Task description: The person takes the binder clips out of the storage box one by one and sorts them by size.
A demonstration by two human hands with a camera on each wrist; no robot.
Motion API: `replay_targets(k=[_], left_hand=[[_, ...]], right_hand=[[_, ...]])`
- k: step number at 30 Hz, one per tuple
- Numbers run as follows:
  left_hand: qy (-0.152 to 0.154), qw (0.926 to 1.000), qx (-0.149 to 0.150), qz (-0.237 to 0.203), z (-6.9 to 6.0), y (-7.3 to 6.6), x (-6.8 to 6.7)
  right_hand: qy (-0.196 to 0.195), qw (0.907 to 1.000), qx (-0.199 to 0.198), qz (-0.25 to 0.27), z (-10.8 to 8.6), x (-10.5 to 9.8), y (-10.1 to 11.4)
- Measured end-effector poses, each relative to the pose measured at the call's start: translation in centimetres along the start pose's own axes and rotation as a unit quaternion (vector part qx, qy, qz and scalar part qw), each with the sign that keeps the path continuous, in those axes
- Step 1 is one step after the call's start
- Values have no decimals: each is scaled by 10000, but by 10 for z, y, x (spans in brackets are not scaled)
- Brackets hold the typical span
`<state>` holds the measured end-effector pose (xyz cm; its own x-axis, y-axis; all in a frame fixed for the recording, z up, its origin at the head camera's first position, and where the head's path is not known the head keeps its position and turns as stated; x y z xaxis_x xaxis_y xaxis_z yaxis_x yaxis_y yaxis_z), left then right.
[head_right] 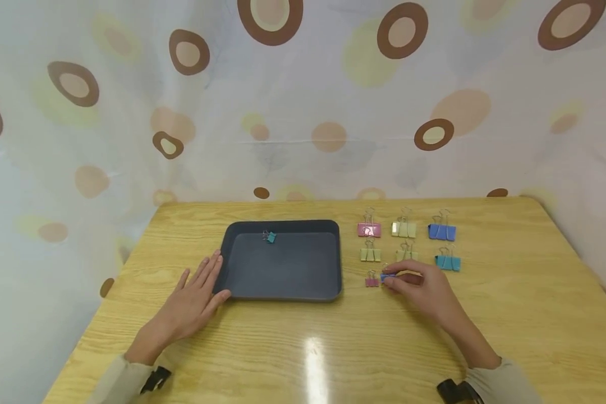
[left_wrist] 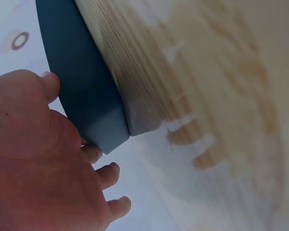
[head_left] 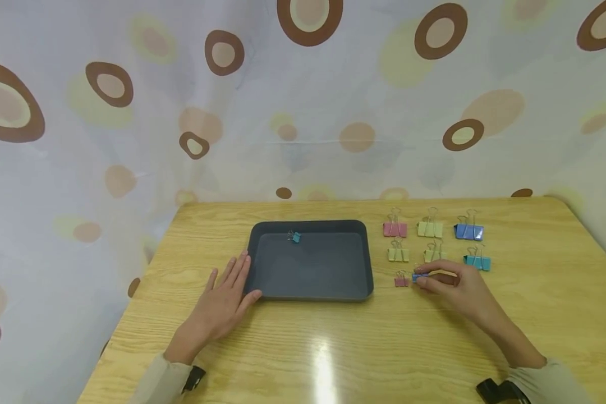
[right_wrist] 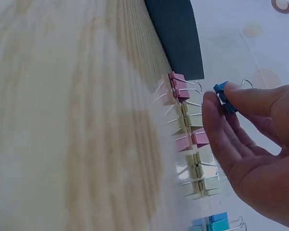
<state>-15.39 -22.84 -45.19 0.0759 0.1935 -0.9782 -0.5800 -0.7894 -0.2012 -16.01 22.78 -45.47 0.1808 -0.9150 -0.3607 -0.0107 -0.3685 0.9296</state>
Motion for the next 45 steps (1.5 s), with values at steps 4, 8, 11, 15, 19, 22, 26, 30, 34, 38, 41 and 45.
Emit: replay_targets(k=[4,8,11,15,19,22,26,30,34,38,41,45], left_hand=[[-15,10000,-18,20,-1,0,0],[-35,10000,-20,-3,-2,0,1],[-59,10000,-7,-9,-2,1,2],[-98,9999,40,18,-1,0,2],[-97,9999,28,31,0,0,1],[-69,10000,3,23,0,0,1],[-54,10000,0,36,0,0,0],[-24,10000,1,89,0,0,1],[-23,9999,-16,101,0,2,2],[-58,9999,-11,90,-1,2,2],[-87,9999,6,88,-1,2,2],[-89,9999,12,64,0,1,1]], right_hand=[[-386,9975,89,-589,-2,-8,-4],[-592,9911,220,-1174,-3,-15,-7],[-692,9853,386,-1517,-3,-20,-10],[-840,9773,471,-1888,-4,-25,-13],[-899,9738,439,-2040,-4,-29,-15],[-916,9726,457,-2089,-4,-32,-16],[-946,9712,474,-2134,-4,-34,-18],[-940,9699,542,-2179,-3,-35,-21],[-920,9689,650,-2205,-3,-35,-21],[-895,9692,680,-2192,-4,-35,-21],[-933,9692,723,-2159,-4,-37,-19],[-1175,9700,592,-2045,-6,-40,-14]])
Point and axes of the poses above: each hand's wrist, its own z-axis towards the middle knuckle, its own x-axis out of the palm, y = z × x, the point moved 4 cm from there along z, towards the middle knuckle, and after that the axes turned 14 degrees about x, right-handed, at the moved point
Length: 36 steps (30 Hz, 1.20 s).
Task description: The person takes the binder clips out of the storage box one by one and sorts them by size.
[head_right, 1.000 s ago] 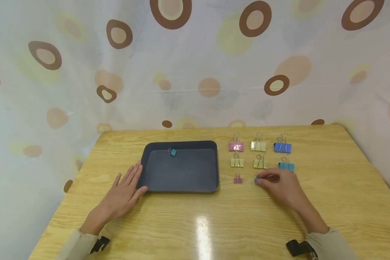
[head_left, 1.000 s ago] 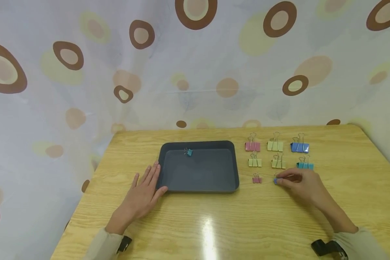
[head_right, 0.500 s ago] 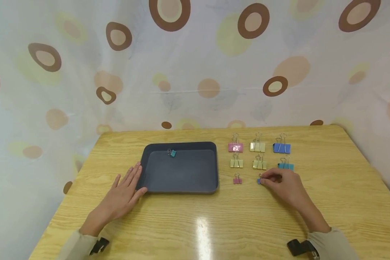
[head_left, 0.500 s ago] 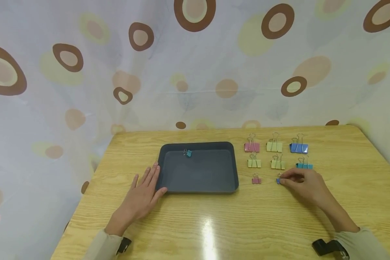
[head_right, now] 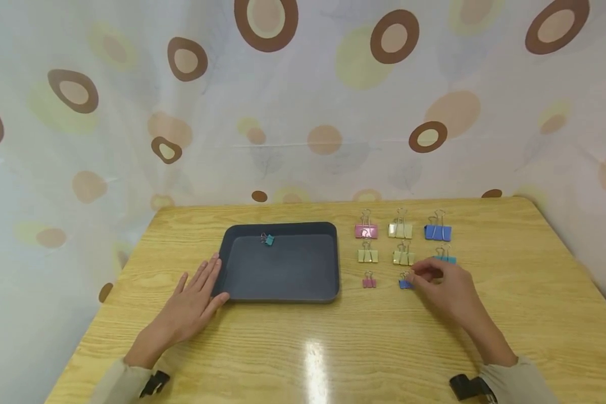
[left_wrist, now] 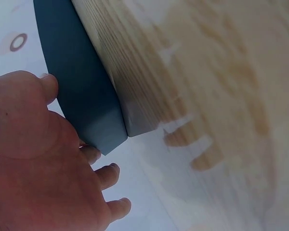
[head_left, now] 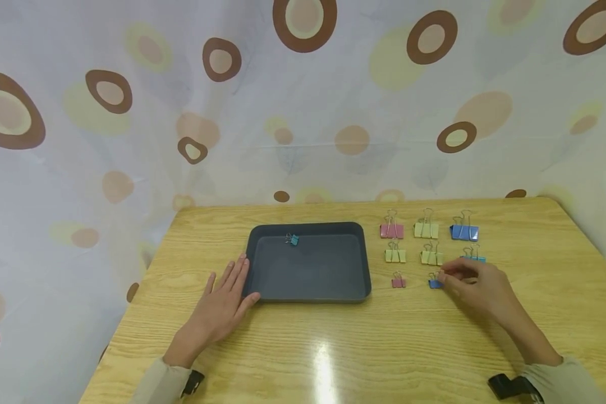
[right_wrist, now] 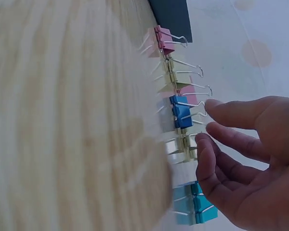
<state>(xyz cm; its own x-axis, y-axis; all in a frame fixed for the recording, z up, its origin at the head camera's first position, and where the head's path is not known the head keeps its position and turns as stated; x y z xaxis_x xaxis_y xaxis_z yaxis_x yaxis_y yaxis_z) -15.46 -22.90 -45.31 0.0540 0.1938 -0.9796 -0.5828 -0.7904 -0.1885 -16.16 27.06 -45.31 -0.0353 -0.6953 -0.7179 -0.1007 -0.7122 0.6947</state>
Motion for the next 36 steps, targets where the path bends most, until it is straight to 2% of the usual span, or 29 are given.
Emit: replay_targets(k=[5,9,13,19,28,36], left_hand=[[22,10000,0,5,-1,1,1],[16,10000,9,27,-1,2,1],[0,10000,16,33,-1,2,1],[6,10000,16,34,-1,1,2],[12,10000,-4,16,-1,1,3],[16,10000,18,-11,-1,2,3]], right_hand=[[-298,9975,-537,351,-4,-1,12],[-127,9943,-750,751,-6,4,28],[164,9912,-775,1060,-8,14,45],[199,9852,-962,1406,-7,29,71],[567,9738,-996,1963,1,53,103],[613,9736,-1018,1948,8,78,127]])
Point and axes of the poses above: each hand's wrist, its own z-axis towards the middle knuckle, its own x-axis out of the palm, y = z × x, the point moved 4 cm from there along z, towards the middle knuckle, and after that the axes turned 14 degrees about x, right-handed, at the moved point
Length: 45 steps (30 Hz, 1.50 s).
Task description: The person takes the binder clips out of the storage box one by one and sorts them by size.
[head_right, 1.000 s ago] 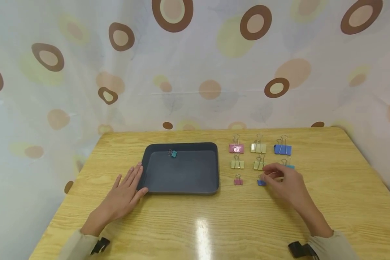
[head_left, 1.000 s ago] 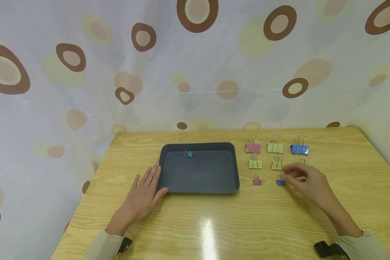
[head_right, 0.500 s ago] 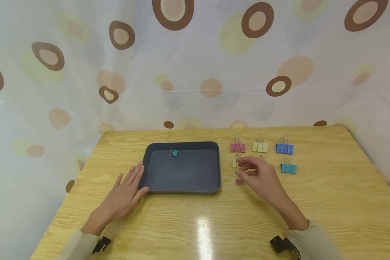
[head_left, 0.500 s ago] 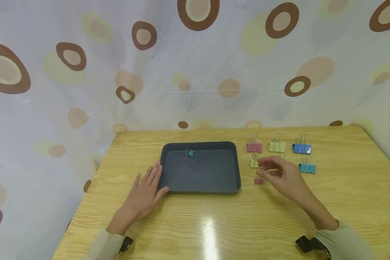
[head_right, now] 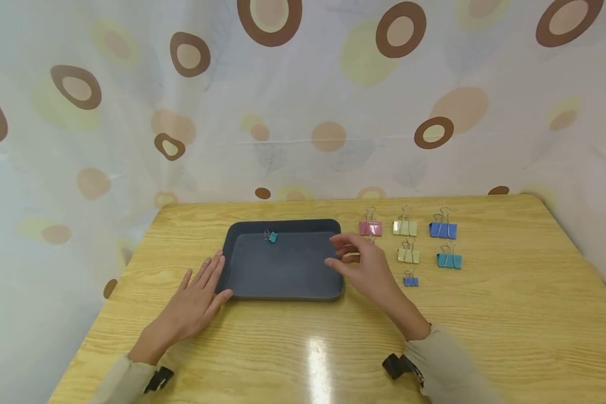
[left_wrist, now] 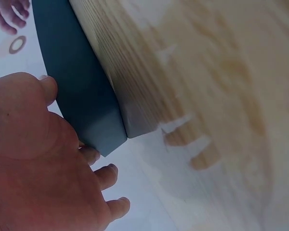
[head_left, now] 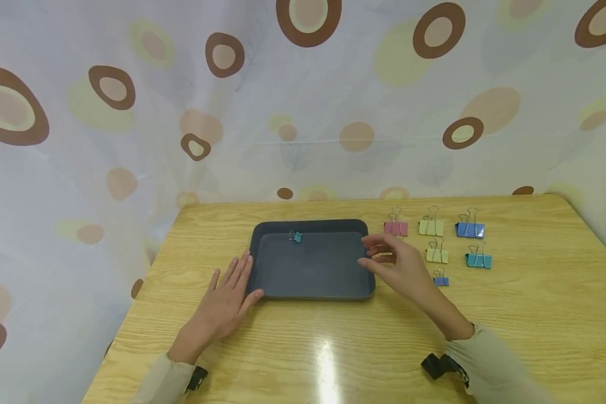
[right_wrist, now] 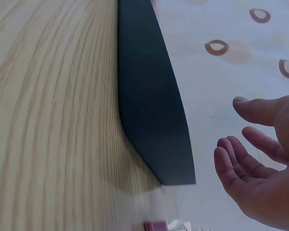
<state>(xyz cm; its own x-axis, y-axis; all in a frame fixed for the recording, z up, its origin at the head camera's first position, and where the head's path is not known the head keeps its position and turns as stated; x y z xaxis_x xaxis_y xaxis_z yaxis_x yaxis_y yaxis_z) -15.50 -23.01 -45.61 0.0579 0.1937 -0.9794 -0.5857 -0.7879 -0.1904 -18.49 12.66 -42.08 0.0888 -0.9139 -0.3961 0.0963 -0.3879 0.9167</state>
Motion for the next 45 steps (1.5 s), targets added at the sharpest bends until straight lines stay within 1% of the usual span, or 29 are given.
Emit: replay_targets(k=[6,13,15,18,22,28,33,36,39,45], left_hand=[[-23,10000,3,-1,-1,2,0],[23,10000,-52,-13,-3,1,0],[8,10000,-48,-4,-3,0,0],[-36,10000,-19,-4,-3,0,-1],[-56,10000,-12,3,-3,-1,-2],[-13,10000,-15,-31,-3,-1,-2],[-32,10000,19,-4,-4,-1,-2],[-23,10000,39,6,-4,-1,-2],[-12,10000,48,11,-4,0,-2],[-46,10000,49,38,-4,-1,-3]], right_hand=[[25,9995,-279,-111,15,28,11],[-166,9991,-349,-145,31,62,21],[-168,9992,-325,-144,34,70,23],[-151,9993,-257,-211,41,82,26],[-102,9994,-53,-319,52,95,26],[-142,9976,300,-605,69,111,21],[-203,9947,460,-899,81,124,14],[-273,9927,546,-1045,86,130,10],[-423,9896,645,-1212,91,134,8],[-782,9822,801,-1507,95,142,12]])
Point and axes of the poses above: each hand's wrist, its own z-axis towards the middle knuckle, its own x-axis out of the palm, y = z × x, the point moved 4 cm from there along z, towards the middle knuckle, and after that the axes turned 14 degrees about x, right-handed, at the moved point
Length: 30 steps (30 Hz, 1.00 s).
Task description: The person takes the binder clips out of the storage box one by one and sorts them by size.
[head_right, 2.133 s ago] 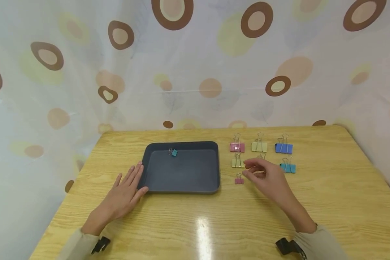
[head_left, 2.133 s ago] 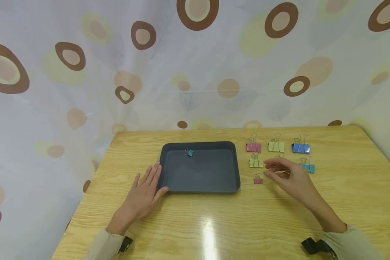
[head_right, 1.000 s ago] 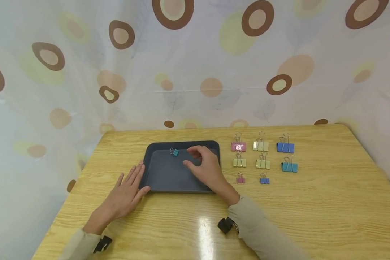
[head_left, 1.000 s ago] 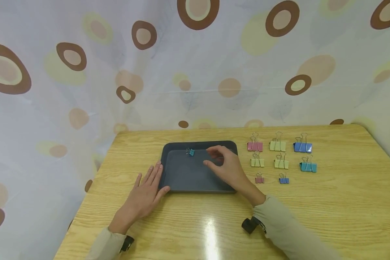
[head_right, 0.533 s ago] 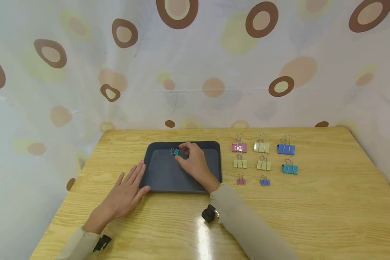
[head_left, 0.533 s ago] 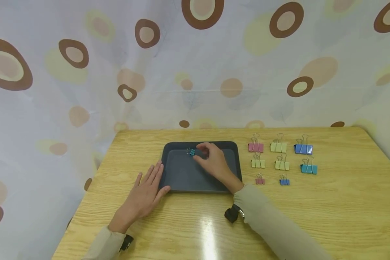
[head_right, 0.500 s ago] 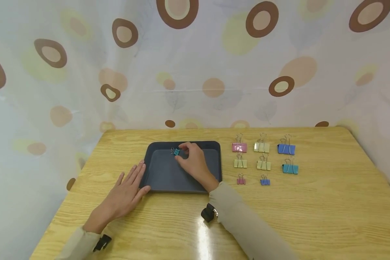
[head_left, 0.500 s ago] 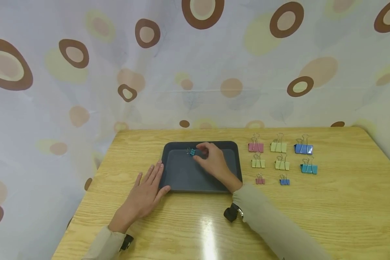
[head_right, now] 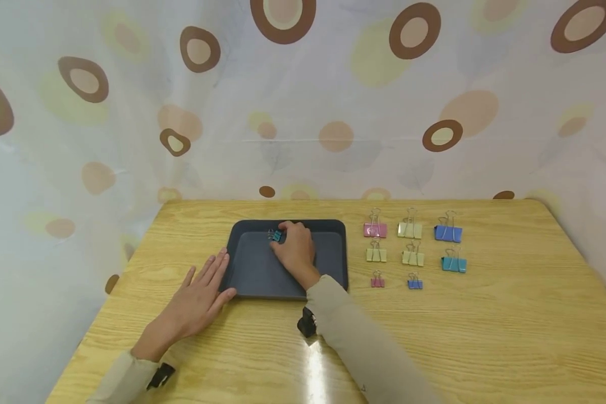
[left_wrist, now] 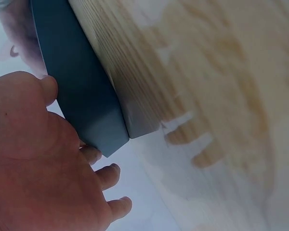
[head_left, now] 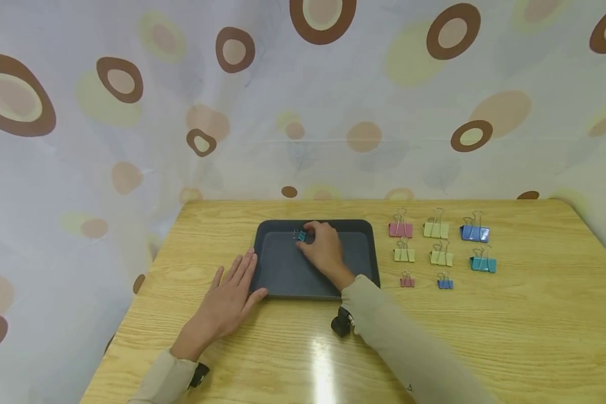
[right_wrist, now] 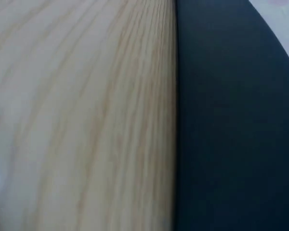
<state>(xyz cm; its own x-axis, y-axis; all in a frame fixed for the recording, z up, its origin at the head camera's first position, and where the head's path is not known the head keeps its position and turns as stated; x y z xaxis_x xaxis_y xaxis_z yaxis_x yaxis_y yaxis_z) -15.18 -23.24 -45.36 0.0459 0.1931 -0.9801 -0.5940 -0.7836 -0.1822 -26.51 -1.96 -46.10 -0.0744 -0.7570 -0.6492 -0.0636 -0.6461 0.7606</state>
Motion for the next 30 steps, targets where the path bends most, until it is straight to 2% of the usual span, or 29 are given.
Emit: replay_targets(k=[7,16,26,30], left_hand=[[13,10000,9,-47,1,-2,-1],[62,10000,-17,1,2,0,0],[48,10000,-47,49,1,-1,-1],[23,10000,-78,52,-1,-1,-1]], right_hand=[[-412,9985,181,-309,1,6,3],[-421,9973,322,-508,2,9,3],[-292,9972,402,556,0,1,-1],[-44,9960,443,769,0,-3,-3]])
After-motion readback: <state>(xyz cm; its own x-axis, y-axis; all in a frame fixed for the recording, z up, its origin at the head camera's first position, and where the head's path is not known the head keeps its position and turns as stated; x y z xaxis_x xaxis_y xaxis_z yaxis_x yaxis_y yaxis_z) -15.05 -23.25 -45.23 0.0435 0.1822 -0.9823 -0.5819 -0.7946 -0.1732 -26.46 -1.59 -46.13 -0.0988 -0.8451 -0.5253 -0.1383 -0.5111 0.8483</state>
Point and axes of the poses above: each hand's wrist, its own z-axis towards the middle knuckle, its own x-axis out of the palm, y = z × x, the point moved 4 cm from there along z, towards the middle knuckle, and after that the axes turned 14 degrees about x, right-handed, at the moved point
